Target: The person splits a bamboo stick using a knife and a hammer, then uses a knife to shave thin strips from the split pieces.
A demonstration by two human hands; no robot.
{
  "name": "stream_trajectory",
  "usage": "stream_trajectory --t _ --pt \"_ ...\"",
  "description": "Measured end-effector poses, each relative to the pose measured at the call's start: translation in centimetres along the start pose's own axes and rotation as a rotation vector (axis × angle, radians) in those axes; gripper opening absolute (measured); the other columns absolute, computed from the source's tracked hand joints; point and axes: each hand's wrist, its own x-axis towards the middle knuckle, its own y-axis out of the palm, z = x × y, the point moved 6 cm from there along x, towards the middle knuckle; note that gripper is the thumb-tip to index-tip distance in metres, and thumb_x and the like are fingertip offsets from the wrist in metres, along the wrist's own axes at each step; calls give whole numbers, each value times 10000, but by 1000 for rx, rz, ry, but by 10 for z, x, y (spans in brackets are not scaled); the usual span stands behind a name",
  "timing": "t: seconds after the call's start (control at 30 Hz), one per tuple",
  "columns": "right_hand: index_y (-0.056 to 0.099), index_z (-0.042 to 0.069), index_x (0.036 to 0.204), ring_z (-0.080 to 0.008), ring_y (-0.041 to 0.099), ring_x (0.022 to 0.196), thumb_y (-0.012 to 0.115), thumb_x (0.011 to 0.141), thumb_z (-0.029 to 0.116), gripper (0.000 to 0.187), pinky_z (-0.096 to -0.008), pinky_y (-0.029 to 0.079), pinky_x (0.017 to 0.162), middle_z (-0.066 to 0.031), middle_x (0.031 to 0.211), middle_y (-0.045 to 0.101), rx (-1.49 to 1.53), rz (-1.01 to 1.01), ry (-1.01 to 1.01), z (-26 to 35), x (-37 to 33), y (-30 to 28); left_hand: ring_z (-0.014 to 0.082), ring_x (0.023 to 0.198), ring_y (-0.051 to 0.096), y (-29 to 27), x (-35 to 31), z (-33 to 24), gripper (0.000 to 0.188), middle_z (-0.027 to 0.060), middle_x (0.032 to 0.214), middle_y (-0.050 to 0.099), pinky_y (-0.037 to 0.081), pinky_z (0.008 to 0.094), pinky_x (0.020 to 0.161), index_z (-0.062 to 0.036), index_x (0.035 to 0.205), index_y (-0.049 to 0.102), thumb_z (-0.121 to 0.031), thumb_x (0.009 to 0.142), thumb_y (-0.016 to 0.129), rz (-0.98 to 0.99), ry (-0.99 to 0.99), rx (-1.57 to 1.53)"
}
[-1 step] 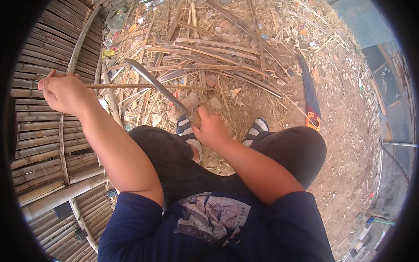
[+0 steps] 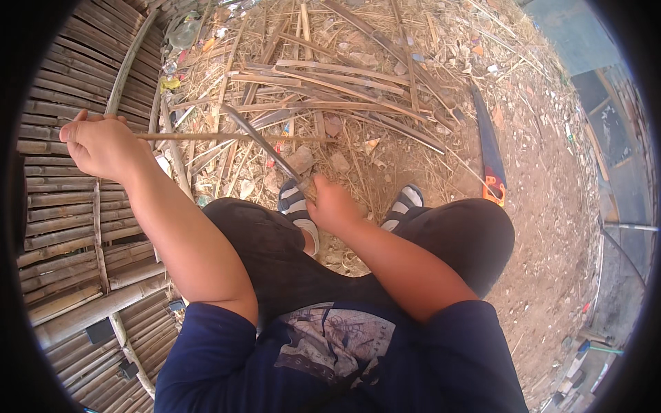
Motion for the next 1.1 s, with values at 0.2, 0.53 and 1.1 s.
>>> stream_trajectory --t 0.2,0.53,1.1 --pt "571 -44 1084 -446 643 954 678 815 191 373 -492 519 827 -286 965 665 35 60 129 -28 13 7 134 580 393 -10 12 14 445 34 711 457 391 285 550 18 1047 524 -372 1067 310 -15 -46 -12" --pt "619 -10 1093 -392 664 893 710 791 238 401 -458 516 798 -249 921 676 77 125 108 -33 27 -30 160 634 508 9 16 35 534 8 672 499 481 288 635 7 1122 610 -503 984 530 764 -346 -793" --pt "605 -26 1084 -380 675 753 677 778 170 371 -438 519 679 -227 807 669 71 13 154 -59 29 -15 65 480 170 42 -18 6 468 -65 554 238 195 237 464 -12 1084 627 -447 1029 461 1009 -408 -994"
